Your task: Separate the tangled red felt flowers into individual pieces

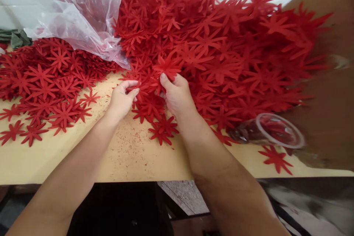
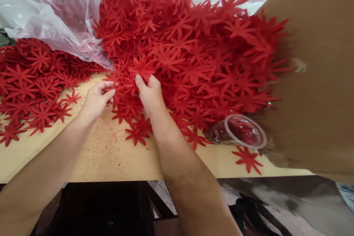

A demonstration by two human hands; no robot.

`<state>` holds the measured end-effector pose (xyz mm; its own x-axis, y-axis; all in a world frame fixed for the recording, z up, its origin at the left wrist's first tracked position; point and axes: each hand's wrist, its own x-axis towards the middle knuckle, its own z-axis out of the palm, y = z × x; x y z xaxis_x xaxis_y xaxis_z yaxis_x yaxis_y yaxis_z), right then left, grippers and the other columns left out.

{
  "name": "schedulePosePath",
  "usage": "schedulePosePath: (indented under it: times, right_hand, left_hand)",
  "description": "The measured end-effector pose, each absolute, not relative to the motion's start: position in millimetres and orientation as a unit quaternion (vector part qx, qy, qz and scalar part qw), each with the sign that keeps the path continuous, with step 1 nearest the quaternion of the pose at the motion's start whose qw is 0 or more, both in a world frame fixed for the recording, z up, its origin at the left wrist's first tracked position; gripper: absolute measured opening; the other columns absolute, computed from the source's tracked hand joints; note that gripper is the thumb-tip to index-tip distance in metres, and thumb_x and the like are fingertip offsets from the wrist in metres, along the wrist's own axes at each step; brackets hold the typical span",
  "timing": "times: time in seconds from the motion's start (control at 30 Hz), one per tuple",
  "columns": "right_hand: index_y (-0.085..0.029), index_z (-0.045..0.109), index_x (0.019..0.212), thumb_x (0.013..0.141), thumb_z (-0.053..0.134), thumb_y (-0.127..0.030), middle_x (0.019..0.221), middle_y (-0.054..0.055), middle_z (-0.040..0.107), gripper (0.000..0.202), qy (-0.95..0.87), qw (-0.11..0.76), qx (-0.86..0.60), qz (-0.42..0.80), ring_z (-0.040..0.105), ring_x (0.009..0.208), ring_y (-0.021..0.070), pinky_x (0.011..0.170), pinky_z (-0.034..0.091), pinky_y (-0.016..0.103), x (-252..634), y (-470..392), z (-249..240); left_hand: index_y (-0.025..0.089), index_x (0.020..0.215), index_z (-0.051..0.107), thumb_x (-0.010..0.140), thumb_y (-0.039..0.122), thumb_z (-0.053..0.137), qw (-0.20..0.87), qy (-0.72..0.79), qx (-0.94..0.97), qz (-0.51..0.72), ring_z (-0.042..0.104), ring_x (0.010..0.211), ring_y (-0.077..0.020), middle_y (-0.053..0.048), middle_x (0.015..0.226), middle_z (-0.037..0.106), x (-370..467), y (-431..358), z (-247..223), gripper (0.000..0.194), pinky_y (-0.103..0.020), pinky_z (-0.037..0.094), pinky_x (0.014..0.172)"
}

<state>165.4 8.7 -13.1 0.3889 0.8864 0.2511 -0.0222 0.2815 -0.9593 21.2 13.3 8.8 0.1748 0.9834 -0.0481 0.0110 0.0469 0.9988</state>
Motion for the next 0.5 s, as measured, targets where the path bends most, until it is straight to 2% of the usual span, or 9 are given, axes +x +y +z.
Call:
schedulePosePath:
  times: [0.1,0.2,0.27,0.33,0.43,0.5]
  right_hand:
    - [-0.021,0.060,0.081,0.067,0.064,-0.055,0.076,0.000,0.065,0.037,-0.478,0.649,-0.480,0.347,0.062,0.076,0.0145,0.073,0.052,0.031,161,5,-10]
    - [-0.020,0.062,0.081,0.068,0.062,-0.057,0.080,0.002,0.067,0.039,-0.523,0.621,-0.466,0.352,0.063,0.080,0.0156,0.080,0.051,0.033,153,0,-6]
    - [-0.019,0.063,0.081,0.067,0.062,-0.059,0.081,0.003,0.068,0.042,-0.554,0.597,-0.458,0.357,0.062,0.081,0.0157,0.083,0.050,0.034,149,-2,-5]
    - [-0.019,0.062,0.081,0.068,0.061,-0.060,0.082,0.003,0.067,0.043,-0.584,0.570,-0.448,0.366,0.062,0.082,0.0156,0.085,0.050,0.035,147,-3,-5]
    - [-0.018,0.061,0.083,0.067,0.065,-0.054,0.085,0.003,0.066,0.039,-0.607,0.547,-0.433,0.380,0.061,0.084,0.0149,0.086,0.049,0.034,147,-5,-4]
    - [-0.018,0.060,0.080,0.065,0.069,-0.049,0.080,0.002,0.064,0.035,-0.608,0.536,-0.437,0.389,0.060,0.079,0.0138,0.080,0.050,0.032,148,-6,-2]
  left_hand:
    - [0.013,0.088,0.062,0.076,0.018,0.058,0.536,0.445,0.544,0.469,0.057,0.072,-0.0075,-0.003,0.086,0.065,20,14,6,0.013,-0.025,0.047,0.077]
    - [0.015,0.094,0.062,0.076,0.029,0.061,0.533,0.404,0.561,0.487,0.058,0.092,-0.0123,-0.006,0.102,0.065,20,13,6,0.023,-0.030,0.044,0.090]
    - [0.015,0.096,0.062,0.076,0.032,0.061,0.548,0.379,0.561,0.491,0.057,0.098,-0.0137,-0.006,0.106,0.065,20,13,7,0.027,-0.031,0.042,0.093]
    - [0.015,0.093,0.061,0.076,0.029,0.061,0.564,0.369,0.550,0.494,0.059,0.095,-0.0127,-0.005,0.101,0.066,21,13,6,0.022,-0.030,0.043,0.091]
    - [0.015,0.080,0.059,0.076,0.016,0.057,0.559,0.392,0.528,0.506,0.059,0.079,-0.0089,-0.001,0.084,0.067,21,16,5,0.005,-0.026,0.046,0.082]
    - [0.016,0.075,0.056,0.076,0.010,0.053,0.541,0.415,0.513,0.521,0.058,0.071,-0.0069,0.001,0.073,0.063,20,19,5,0.006,-0.023,0.047,0.076]
